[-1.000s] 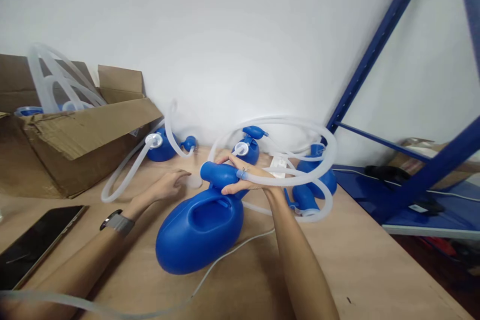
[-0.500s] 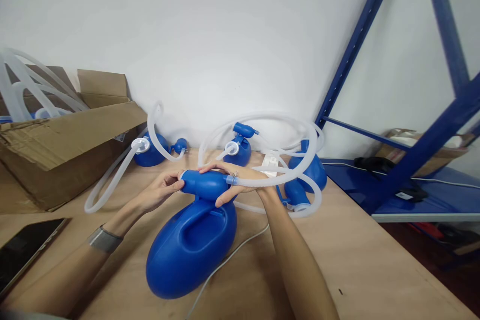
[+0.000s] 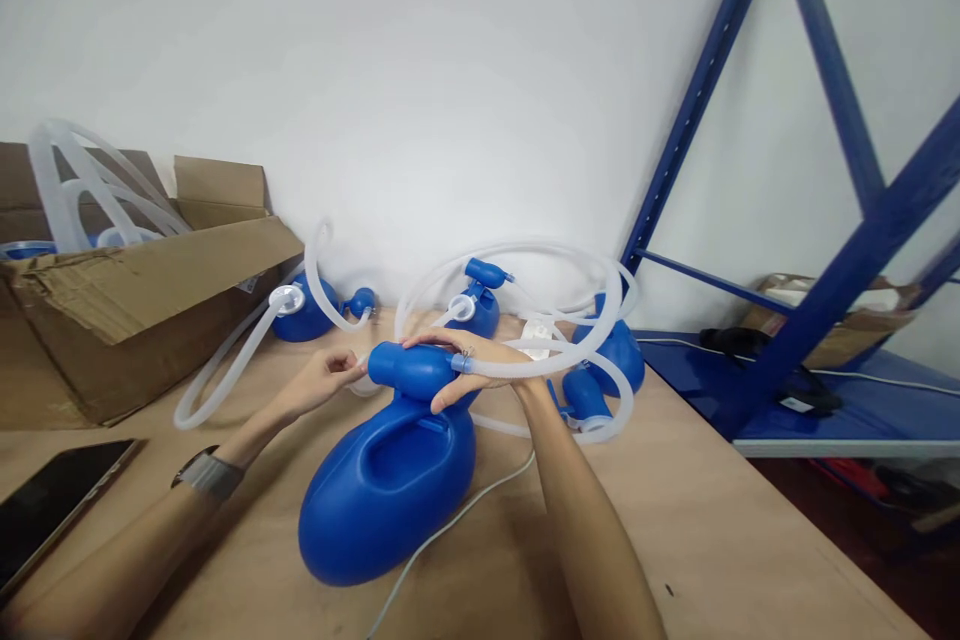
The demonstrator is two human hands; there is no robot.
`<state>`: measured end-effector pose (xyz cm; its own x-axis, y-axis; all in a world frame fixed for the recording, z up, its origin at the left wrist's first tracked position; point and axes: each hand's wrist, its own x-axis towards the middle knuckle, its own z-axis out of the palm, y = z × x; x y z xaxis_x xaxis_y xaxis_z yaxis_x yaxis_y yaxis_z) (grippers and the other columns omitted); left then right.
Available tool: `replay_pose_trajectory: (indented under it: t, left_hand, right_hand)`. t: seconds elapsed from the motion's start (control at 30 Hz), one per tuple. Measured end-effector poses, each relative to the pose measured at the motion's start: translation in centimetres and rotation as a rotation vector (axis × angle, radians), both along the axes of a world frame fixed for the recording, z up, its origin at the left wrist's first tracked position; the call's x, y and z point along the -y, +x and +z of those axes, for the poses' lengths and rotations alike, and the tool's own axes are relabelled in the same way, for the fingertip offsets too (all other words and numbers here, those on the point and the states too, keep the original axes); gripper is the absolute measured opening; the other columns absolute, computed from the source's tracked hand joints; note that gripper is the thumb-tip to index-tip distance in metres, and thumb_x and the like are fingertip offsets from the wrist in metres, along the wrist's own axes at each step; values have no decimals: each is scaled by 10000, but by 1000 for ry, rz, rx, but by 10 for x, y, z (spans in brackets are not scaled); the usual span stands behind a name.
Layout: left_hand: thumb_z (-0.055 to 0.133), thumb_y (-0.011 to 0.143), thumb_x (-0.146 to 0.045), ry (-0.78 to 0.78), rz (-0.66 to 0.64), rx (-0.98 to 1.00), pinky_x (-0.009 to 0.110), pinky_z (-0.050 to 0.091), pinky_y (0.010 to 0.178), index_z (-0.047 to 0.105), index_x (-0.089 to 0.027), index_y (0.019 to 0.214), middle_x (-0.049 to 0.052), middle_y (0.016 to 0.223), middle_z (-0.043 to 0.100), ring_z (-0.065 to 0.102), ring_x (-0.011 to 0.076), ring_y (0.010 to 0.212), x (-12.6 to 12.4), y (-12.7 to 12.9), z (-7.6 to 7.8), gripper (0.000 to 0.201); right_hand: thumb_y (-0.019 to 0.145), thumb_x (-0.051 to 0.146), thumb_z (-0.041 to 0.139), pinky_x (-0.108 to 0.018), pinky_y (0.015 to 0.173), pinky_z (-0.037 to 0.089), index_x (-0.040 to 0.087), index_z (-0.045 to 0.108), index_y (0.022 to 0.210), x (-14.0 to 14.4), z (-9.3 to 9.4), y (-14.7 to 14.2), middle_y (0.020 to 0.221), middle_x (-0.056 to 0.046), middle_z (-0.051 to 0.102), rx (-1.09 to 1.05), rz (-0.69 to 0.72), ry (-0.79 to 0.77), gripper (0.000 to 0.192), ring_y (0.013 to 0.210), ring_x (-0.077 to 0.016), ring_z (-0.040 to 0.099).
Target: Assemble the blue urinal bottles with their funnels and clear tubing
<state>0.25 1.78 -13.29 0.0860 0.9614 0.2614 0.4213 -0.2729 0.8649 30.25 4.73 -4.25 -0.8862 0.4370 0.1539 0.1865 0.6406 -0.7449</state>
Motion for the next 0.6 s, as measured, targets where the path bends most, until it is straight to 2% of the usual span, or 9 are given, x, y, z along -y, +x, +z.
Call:
replay_pose_trajectory:
  t: [0.1,0.17,0.23,0.33,0.4,0.5,0.53,0.6]
  left_hand:
    - [639,815,-640,124,149,-413,316,315,605,602,-194,620,54,652,626,555,221,641,-2,-2,-14,488]
    - [592,858,-599,182,192,-545,343,358,642,657,-193,666,96,734,685,603,259,703,-3,-2,-22,454]
    - [537,894,-573,221,212,-562,376,411,712,698,-190,716,130,803,718,637,294,784,-3,-2,-27,452]
    - [517,907,-594,247,182,-387,417,467,841,734,-192,809,139,901,752,663,319,899,-3,1,-25,468]
    - [513,910,-630,214,127,-142,415,499,874,747,-192,975,129,1026,762,669,316,968,-1,4,-17,500]
    - [455,940,-661,168,4,269,399,531,883,618,-201,1341,127,1254,710,662,313,1089,3,11,8,631]
    - [430,950,-667,178,-63,353,403,530,904,569,-200,1403,133,1279,699,662,314,1106,4,12,19,665]
    - [430,953,-679,203,-239,339,417,504,978,584,-189,1399,139,1254,714,674,315,1097,4,14,45,681]
  right_hand:
    - [694,513,917,-486,1156,432,301,517,1486,7,5,-4,1508,-101,558,19,-66,108,912,1394,-338,529]
    - [723,532,894,-490,1163,420,321,503,1505,15,8,-10,1498,-86,564,28,-116,239,900,1379,-340,533]
    - [730,584,870,-484,1132,447,350,514,1497,24,10,-16,1486,-74,552,32,-167,394,877,1331,-337,559]
    - [702,644,859,-441,1003,532,371,535,1477,31,8,-23,1343,-71,578,19,-224,545,883,1171,-300,623]
    - [666,631,887,-411,944,554,356,558,1461,30,4,-27,1233,-63,587,-11,-220,556,903,1082,-273,635]
    - [660,583,912,-401,983,539,345,597,1435,20,-6,-30,1266,-66,590,-73,-157,446,869,1121,-264,628]
    - [666,566,917,-405,1020,522,348,595,1440,16,-10,-30,1314,-70,594,-91,-125,383,866,1170,-269,620]
    - [663,537,929,-422,1090,481,348,581,1459,9,-15,-31,1401,-76,600,-121,-68,254,889,1267,-286,595]
